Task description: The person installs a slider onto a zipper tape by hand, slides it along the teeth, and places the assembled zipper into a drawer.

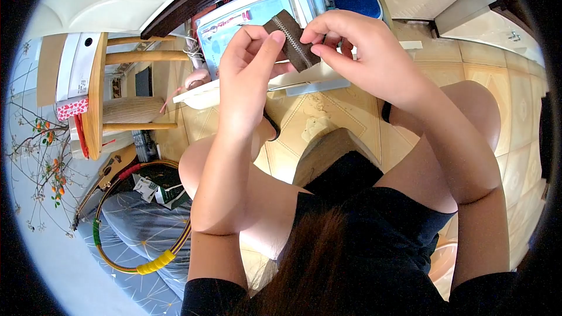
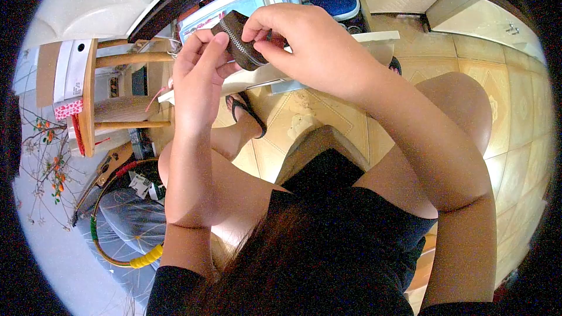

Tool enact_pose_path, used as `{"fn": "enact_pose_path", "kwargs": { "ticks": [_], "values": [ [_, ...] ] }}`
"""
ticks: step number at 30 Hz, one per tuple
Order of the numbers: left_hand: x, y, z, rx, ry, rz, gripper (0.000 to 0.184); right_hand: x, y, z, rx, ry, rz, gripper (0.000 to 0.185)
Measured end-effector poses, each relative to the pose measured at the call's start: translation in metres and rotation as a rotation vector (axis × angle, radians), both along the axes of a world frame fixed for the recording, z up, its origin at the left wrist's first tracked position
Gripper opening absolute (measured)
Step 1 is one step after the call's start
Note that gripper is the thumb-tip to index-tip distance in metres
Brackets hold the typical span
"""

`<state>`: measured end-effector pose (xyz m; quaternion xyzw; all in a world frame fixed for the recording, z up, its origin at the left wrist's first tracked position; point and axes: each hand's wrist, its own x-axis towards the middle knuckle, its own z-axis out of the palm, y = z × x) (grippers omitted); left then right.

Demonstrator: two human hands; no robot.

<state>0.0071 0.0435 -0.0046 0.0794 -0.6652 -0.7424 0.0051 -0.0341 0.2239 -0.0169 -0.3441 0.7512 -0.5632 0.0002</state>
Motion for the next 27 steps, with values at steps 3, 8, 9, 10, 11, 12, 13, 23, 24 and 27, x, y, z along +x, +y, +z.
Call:
{"fn": "enact_pose_path", "kwargs": {
  "ticks": [3,8,9,10,11,12,13,23,24,27],
  "values": [
    [0.0003,-0.0002,-0.0002,0.004,-0.001,-0.002,0.012,0.0001,-0.0006,0.0000,-0.003,0.017,-0.017,0.011],
    [0.0002,0.0008,0.0007,0.011,0.004,-0.013,0.012,0.0007,-0.0012,0.0012,-0.001,-0.007,-0.028,0.010],
    [0.0003,0.0013,0.0010,0.011,0.005,-0.013,0.012,0.0008,-0.0011,0.0014,0.003,-0.015,-0.030,0.010],
    [0.0003,0.0009,0.0003,0.004,0.007,-0.016,0.012,0.0008,-0.0008,0.0017,0.009,-0.009,-0.031,0.009],
    [0.0002,0.0001,-0.0011,-0.004,0.010,-0.019,0.012,0.0008,-0.0004,0.0022,0.015,-0.003,-0.032,0.009],
    [0.0002,-0.0004,-0.0018,-0.011,0.013,-0.022,0.011,0.0008,-0.0002,0.0026,0.021,0.003,-0.032,0.009],
    [0.0005,-0.0003,-0.0012,-0.021,0.012,-0.027,0.011,0.0008,-0.0001,0.0030,0.017,-0.027,-0.029,0.009],
    [0.0002,-0.0007,-0.0003,-0.009,0.014,-0.024,0.011,-0.0024,-0.0012,-0.0042,-0.028,-0.320,-0.010,0.006],
    [0.0000,-0.0013,-0.0004,-0.009,0.016,-0.019,0.012,-0.0028,-0.0006,-0.0046,-0.025,-0.366,0.005,0.004],
    [0.0001,-0.0008,0.0014,-0.009,-0.007,0.004,0.012,-0.0037,0.0005,0.0009,-0.038,-0.397,0.041,0.004]
  ]
}}
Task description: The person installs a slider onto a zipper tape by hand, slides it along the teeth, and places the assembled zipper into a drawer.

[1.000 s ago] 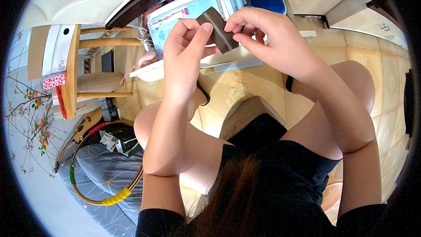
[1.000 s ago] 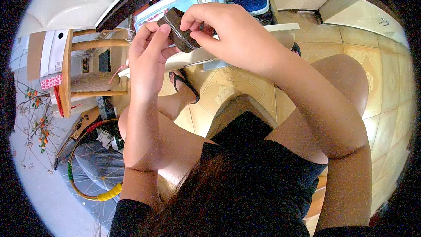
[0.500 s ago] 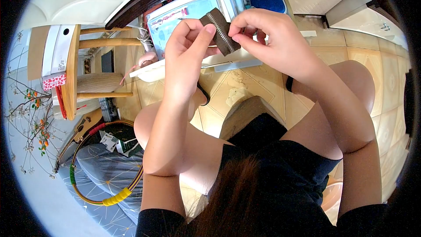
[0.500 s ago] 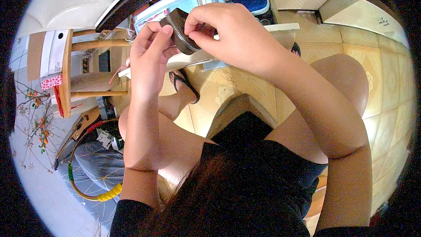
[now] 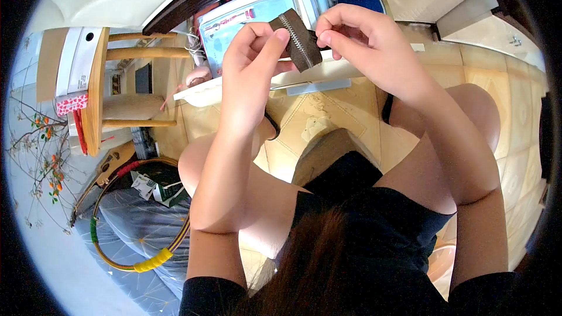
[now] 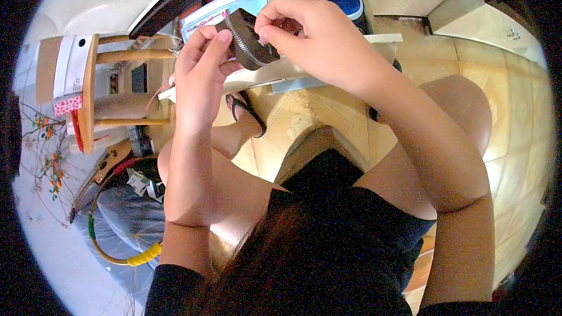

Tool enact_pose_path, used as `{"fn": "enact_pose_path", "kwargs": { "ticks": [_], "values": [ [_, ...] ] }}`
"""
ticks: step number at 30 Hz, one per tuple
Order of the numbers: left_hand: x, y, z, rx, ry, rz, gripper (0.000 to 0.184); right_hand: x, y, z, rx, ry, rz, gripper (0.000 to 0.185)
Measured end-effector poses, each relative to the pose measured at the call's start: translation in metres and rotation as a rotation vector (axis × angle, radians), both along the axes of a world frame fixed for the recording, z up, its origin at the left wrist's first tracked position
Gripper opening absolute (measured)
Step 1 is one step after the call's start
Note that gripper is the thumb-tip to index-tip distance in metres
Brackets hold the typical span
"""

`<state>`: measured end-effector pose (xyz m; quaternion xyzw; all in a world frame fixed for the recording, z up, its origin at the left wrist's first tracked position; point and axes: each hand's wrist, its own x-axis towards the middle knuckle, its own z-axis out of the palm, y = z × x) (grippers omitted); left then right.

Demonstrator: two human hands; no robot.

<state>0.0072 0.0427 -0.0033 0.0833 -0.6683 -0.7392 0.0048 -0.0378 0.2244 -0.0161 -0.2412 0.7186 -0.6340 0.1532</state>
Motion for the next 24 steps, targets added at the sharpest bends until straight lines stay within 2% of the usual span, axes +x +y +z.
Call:
{"fn": "enact_pose_path", "kwargs": {
  "ticks": [10,13,14,15,17,20,24],
  "values": [
    [-0.005,-0.003,0.002,0.059,-0.027,0.045,0.015,0.004,0.003,0.017,-0.089,-0.172,-0.024,0.012],
    [-0.007,-0.010,0.002,0.089,-0.014,0.045,0.016,0.001,0.009,0.017,0.131,-0.095,0.298,0.021],
    [-0.007,-0.012,0.003,0.117,-0.022,0.031,0.017,0.002,0.011,0.028,0.345,-0.185,0.517,0.033],
    [-0.007,-0.013,0.003,0.132,-0.020,0.043,0.017,0.002,0.009,0.030,0.615,-0.221,0.576,0.031],
    [-0.007,-0.014,0.002,0.156,-0.017,0.054,0.017,0.000,0.007,0.014,0.753,-0.077,0.589,0.022],
    [-0.006,-0.016,-0.001,0.175,-0.015,0.065,0.017,0.001,0.002,-0.001,0.364,0.179,0.248,0.014],
    [-0.004,-0.018,-0.002,0.203,-0.022,0.058,0.017,0.001,-0.005,0.001,0.207,0.178,0.032,0.025]
  ]
}}
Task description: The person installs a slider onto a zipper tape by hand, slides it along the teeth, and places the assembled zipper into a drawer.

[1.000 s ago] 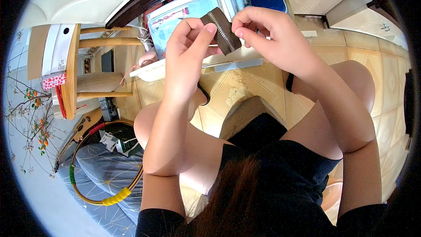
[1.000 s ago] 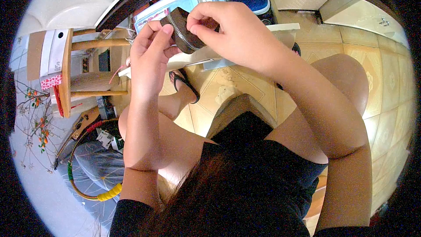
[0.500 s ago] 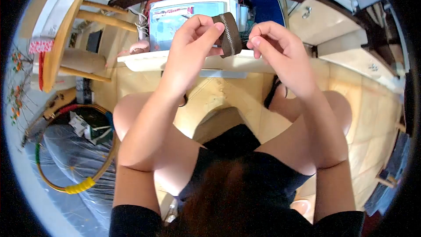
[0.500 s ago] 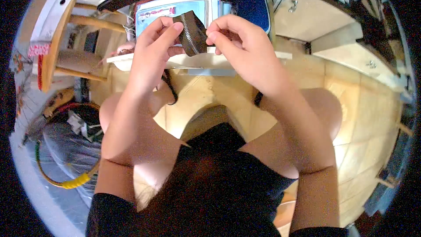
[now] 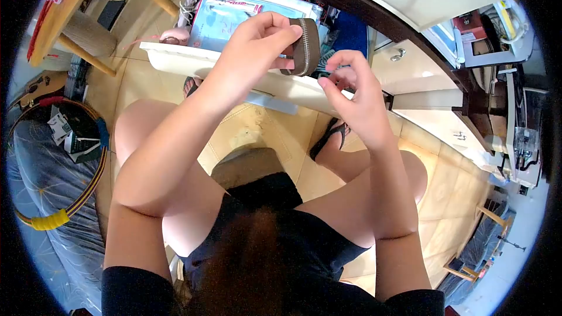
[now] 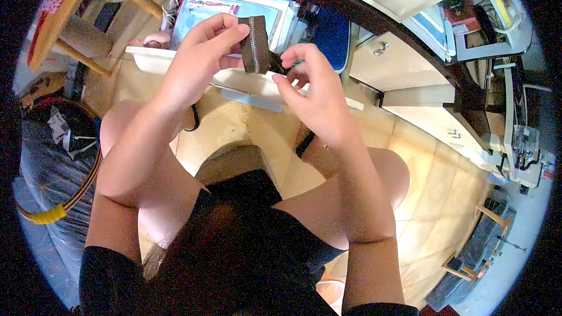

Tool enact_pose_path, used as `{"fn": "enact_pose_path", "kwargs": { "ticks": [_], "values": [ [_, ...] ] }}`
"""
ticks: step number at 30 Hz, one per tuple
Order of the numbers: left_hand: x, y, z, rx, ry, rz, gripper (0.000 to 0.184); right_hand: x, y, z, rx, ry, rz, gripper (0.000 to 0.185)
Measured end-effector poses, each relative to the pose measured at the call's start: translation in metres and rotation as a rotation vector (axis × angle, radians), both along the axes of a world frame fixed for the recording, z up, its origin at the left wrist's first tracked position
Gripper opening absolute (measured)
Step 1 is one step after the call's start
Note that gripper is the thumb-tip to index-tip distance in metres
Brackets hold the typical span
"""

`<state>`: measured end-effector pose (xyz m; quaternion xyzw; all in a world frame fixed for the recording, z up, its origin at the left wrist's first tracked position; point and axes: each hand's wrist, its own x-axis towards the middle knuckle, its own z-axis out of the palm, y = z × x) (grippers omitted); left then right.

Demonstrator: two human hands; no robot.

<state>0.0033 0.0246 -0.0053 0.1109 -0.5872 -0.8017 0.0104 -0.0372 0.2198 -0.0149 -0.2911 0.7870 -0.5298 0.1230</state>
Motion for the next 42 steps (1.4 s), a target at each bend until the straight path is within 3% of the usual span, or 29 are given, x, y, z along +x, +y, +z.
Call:
{"fn": "enact_pose_path", "kwargs": {
  "ticks": [5,11,23,35,42],
  "values": [
    [0.001,0.000,-0.005,0.009,-0.011,-0.019,0.012,0.008,-0.009,0.003,-0.149,-0.108,0.010,0.027],
    [0.001,0.000,-0.008,0.069,-0.046,-0.022,0.012,0.008,-0.014,-0.001,-0.133,-0.080,0.028,0.021],
    [0.000,0.002,-0.009,-0.080,0.065,-0.192,0.034,0.002,-0.018,-0.001,-0.192,-0.082,-0.101,0.013],
    [-0.003,-0.003,-0.014,-0.101,0.092,-0.167,0.033,-0.008,-0.017,-0.001,-0.237,-0.045,-0.129,0.006],
    [-0.004,-0.005,-0.013,-0.107,0.057,-0.131,0.034,-0.007,-0.014,0.014,-0.257,-0.345,-0.158,0.015]
  ]
}}
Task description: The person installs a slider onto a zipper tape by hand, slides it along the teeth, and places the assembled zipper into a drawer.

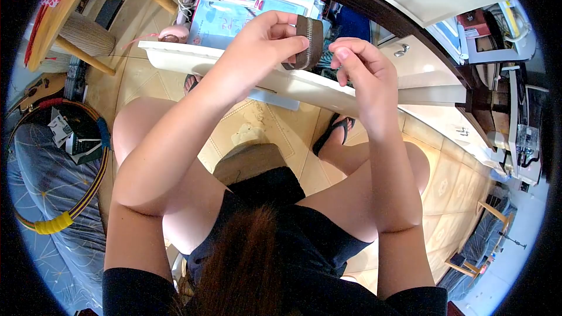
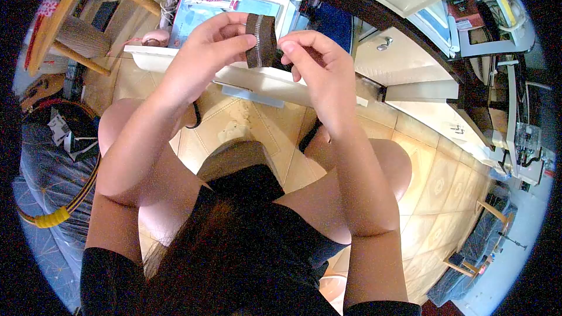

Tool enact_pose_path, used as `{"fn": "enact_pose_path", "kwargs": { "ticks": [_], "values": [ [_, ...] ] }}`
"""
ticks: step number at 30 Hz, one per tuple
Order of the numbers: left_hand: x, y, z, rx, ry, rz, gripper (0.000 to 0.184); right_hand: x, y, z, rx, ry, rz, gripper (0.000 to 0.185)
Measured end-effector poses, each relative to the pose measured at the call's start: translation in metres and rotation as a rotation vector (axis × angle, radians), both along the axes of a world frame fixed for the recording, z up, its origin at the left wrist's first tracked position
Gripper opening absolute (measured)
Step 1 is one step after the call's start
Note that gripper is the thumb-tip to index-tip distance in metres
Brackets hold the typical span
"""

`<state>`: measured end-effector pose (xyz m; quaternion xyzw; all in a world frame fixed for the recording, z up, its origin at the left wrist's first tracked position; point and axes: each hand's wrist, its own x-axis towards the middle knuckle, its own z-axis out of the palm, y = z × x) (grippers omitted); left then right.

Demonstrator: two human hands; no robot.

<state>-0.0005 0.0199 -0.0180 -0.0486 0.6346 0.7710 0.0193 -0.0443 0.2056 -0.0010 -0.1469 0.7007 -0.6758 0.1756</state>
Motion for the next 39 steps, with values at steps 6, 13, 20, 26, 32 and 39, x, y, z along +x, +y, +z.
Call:
{"fn": "enact_pose_path", "kwargs": {
  "ticks": [6,13,20,26,32,39],
  "values": [
    [0.000,-0.001,0.002,0.028,-0.016,0.036,0.034,0.001,0.002,0.001,-0.059,-0.070,0.045,0.018],
    [0.003,-0.001,0.007,0.061,-0.062,0.109,0.035,-0.002,0.013,-0.007,0.164,0.177,0.724,0.015],
    [0.004,0.001,0.005,0.122,-0.031,0.132,0.042,0.005,0.011,-0.022,0.246,0.202,0.282,0.016],
    [0.007,0.005,0.008,0.162,-0.035,0.083,0.036,0.010,0.007,-0.024,0.096,0.207,0.191,0.019],
    [0.005,0.006,-0.005,0.235,-0.072,0.097,0.031,0.014,0.008,-0.021,0.133,0.216,0.254,0.018],
    [0.010,0.008,0.000,0.177,-0.109,-0.096,0.028,0.014,0.005,-0.022,0.038,0.296,0.140,0.021]
  ]
}}
